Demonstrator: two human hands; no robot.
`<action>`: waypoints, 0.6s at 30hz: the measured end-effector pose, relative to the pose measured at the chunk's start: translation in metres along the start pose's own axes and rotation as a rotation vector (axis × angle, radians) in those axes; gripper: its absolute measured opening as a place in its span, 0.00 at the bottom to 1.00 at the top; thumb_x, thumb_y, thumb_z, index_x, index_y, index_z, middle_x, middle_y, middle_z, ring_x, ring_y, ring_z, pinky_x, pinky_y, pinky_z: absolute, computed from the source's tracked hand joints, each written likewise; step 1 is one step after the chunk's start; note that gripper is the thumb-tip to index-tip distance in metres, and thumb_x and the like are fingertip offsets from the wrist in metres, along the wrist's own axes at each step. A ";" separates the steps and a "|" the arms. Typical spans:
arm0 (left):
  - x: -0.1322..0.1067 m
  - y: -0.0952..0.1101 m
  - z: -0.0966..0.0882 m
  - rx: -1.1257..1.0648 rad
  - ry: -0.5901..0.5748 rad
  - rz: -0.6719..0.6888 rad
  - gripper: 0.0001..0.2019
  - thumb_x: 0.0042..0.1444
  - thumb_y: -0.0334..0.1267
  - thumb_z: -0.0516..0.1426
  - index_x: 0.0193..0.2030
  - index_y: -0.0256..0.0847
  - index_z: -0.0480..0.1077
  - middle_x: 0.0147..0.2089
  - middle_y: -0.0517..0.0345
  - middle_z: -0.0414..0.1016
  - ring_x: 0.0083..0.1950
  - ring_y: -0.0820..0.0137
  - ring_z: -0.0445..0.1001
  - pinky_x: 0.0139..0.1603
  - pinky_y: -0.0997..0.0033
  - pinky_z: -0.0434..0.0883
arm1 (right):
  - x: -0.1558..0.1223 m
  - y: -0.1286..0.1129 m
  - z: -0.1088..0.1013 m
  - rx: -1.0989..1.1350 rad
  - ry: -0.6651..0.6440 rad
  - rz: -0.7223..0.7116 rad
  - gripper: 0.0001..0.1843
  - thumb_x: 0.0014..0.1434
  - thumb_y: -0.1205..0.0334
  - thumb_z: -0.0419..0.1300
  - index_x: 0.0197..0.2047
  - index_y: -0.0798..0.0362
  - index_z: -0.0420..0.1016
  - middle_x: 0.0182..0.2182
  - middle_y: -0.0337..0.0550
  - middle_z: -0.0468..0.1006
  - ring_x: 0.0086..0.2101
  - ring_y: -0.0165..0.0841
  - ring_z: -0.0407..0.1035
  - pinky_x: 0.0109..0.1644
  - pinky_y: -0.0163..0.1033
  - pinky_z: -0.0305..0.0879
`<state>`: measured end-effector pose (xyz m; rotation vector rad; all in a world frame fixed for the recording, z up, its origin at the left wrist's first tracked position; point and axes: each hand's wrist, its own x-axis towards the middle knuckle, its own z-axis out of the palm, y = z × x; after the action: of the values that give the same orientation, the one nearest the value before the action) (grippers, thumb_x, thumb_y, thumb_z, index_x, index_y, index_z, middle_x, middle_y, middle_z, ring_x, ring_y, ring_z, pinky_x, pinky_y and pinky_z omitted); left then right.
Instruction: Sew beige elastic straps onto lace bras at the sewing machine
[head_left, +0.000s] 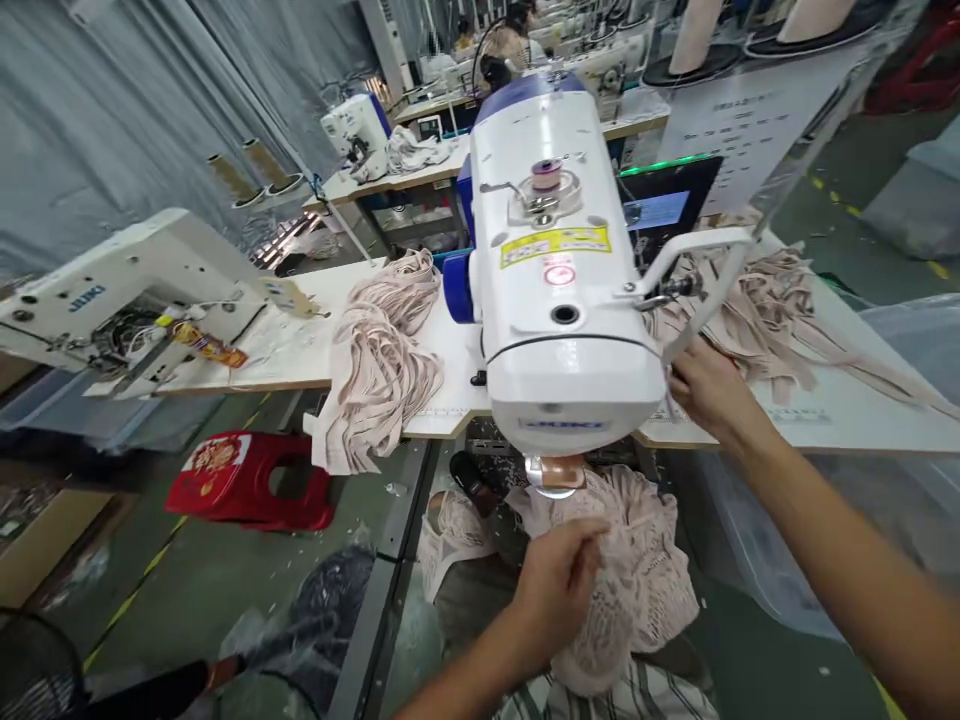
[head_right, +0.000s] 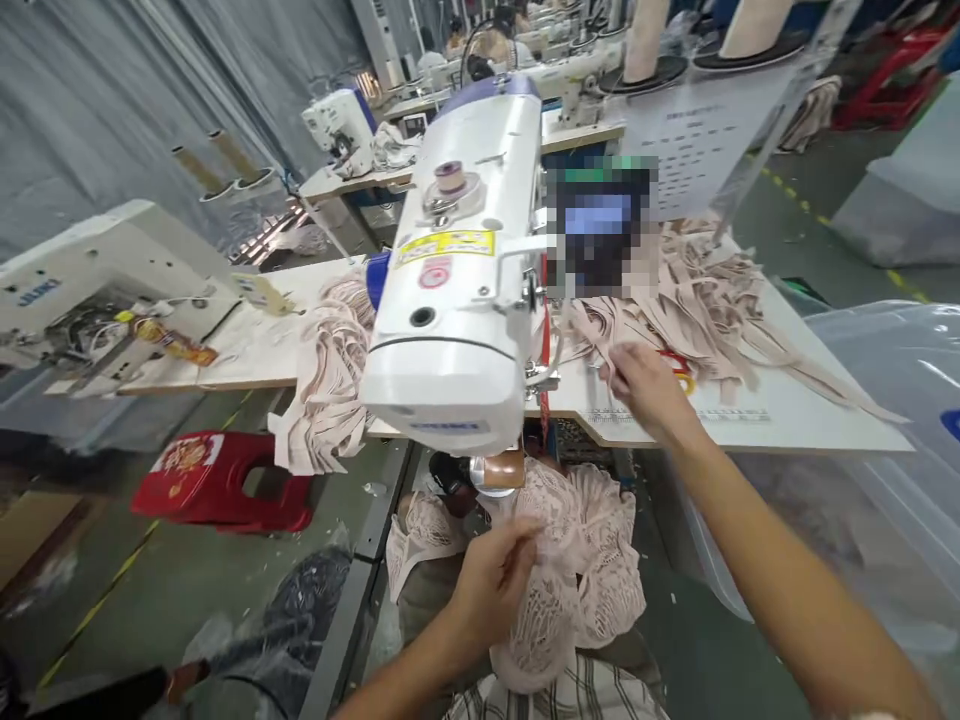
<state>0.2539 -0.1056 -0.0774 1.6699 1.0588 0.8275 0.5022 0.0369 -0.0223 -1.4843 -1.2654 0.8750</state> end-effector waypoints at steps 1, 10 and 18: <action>-0.001 0.003 -0.005 0.016 0.022 0.043 0.15 0.67 0.38 0.48 0.50 0.39 0.74 0.34 0.52 0.75 0.34 0.68 0.72 0.38 0.69 0.69 | -0.022 0.000 0.003 0.052 -0.056 0.048 0.22 0.60 0.38 0.50 0.25 0.45 0.58 0.17 0.35 0.61 0.15 0.25 0.41 0.18 0.36 0.42; 0.004 0.032 -0.019 0.003 -0.281 0.007 0.21 0.65 0.53 0.52 0.41 0.38 0.78 0.31 0.54 0.74 0.32 0.67 0.70 0.35 0.69 0.67 | -0.151 -0.003 0.041 0.388 -0.377 0.384 0.23 0.50 0.43 0.68 0.41 0.53 0.77 0.26 0.41 0.79 0.17 0.23 0.57 0.20 0.32 0.55; 0.027 0.041 -0.018 -0.011 -0.193 0.117 0.15 0.67 0.41 0.52 0.40 0.39 0.78 0.32 0.56 0.79 0.31 0.70 0.75 0.33 0.74 0.71 | -0.128 -0.009 0.034 0.293 -0.242 0.223 0.19 0.53 0.44 0.67 0.30 0.53 0.76 0.18 0.33 0.68 0.19 0.26 0.61 0.21 0.32 0.60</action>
<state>0.2592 -0.0813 -0.0317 1.7763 0.8290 0.7279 0.4421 -0.0807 -0.0310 -1.3272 -1.0963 1.3611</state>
